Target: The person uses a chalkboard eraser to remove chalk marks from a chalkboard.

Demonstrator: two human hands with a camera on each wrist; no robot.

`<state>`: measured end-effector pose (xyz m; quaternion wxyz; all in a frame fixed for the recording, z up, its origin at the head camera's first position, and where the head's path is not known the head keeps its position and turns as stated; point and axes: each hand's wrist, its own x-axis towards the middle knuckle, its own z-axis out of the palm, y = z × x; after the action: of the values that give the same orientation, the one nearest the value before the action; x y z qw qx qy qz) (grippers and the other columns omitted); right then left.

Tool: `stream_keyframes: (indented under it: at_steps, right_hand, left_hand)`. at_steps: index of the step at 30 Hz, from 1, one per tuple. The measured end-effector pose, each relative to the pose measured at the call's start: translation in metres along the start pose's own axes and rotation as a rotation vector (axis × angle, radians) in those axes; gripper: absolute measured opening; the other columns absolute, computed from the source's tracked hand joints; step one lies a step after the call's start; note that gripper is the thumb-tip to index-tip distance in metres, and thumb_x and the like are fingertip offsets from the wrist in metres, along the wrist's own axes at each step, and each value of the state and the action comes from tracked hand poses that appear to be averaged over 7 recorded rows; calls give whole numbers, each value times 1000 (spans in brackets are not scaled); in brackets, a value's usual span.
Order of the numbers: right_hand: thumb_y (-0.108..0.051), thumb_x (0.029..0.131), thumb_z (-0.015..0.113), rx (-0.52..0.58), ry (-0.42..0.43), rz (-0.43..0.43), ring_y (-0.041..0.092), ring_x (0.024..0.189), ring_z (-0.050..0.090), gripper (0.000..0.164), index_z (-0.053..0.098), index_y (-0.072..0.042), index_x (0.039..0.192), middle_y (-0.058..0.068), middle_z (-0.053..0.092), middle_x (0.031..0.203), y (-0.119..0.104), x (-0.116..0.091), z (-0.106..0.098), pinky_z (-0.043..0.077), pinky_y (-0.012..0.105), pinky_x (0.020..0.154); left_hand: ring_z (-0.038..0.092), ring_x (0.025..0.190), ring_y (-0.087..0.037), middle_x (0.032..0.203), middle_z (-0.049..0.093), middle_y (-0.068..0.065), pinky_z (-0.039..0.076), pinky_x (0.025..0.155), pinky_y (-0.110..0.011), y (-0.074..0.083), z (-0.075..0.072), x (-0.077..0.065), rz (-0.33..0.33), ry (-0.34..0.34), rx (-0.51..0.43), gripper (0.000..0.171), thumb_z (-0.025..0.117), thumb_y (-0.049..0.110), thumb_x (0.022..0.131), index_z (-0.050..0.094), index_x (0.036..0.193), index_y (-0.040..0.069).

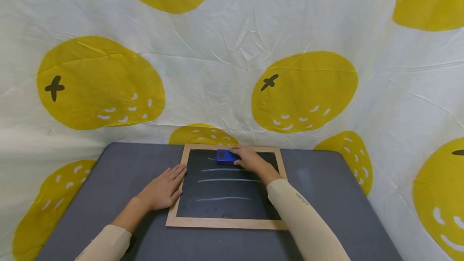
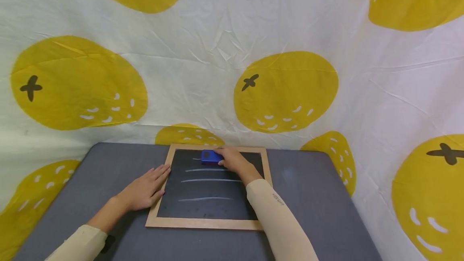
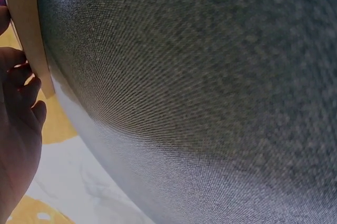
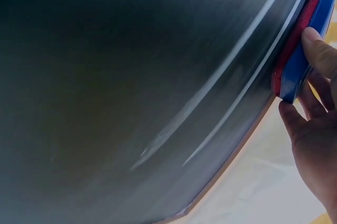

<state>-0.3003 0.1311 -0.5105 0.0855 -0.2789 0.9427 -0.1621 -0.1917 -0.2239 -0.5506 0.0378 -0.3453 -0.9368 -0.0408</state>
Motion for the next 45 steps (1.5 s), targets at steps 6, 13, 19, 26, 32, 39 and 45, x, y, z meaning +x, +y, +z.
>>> stream_keyframes:
  at_steps: [6, 13, 19, 26, 32, 39, 45]
  right_hand:
    - [-13, 99, 69, -12, 3, -47, 35, 144, 48, 56, 52, -4, 151, 16, 51, 155, -22, 15, 5, 40, 49, 119]
    - [-19, 100, 68, -75, -7, -52, 31, 148, 45, 58, 49, -8, 154, 12, 49, 158, -50, 35, 10, 34, 48, 123]
    - [-22, 101, 66, -112, -33, -22, 26, 149, 44, 58, 48, -13, 156, 7, 48, 159, -69, 47, 11, 32, 45, 125]
    - [-22, 101, 67, -140, -25, -19, 24, 146, 47, 59, 48, -14, 156, 6, 50, 158, -89, 57, 17, 37, 38, 122]
    - [-23, 101, 66, -158, -24, 16, 22, 147, 45, 60, 46, -16, 157, 5, 49, 159, -94, 59, 24, 37, 37, 122]
    - [-22, 102, 66, -143, -22, 6, 24, 146, 47, 60, 46, -14, 157, 7, 51, 157, -93, 57, 25, 37, 38, 122]
    - [-23, 102, 65, -147, -24, 27, 25, 144, 49, 58, 46, -15, 157, 7, 51, 157, -86, 53, 25, 39, 39, 120]
  left_hand:
    - [35, 153, -39, 166, 33, -22, 34, 121, -57, -2, -1, -1, -9, -6, 10, 69, 55, 35, 104, 36, 157, -5]
    - [35, 152, -40, 166, 33, -23, 34, 121, -58, -2, -7, 0, -12, -11, -7, 70, 56, 33, 102, 37, 156, -7]
    - [33, 154, -38, 167, 31, -22, 32, 122, -57, -2, -8, 3, -25, -32, -1, 70, 55, 35, 104, 35, 158, -5]
    - [33, 154, -37, 167, 30, -21, 32, 122, -57, 0, -6, 6, -25, -35, 5, 69, 54, 35, 104, 35, 158, -5]
    - [34, 153, -39, 166, 32, -22, 34, 121, -58, 0, -5, 5, -14, -24, -7, 69, 55, 33, 104, 36, 157, -6]
    - [34, 153, -39, 166, 31, -22, 33, 121, -58, 0, -5, 4, -23, -36, -8, 69, 55, 32, 103, 36, 157, -6]
    - [34, 153, -40, 166, 32, -23, 33, 121, -58, 2, -6, 3, -25, -50, -15, 69, 55, 32, 103, 36, 157, -6]
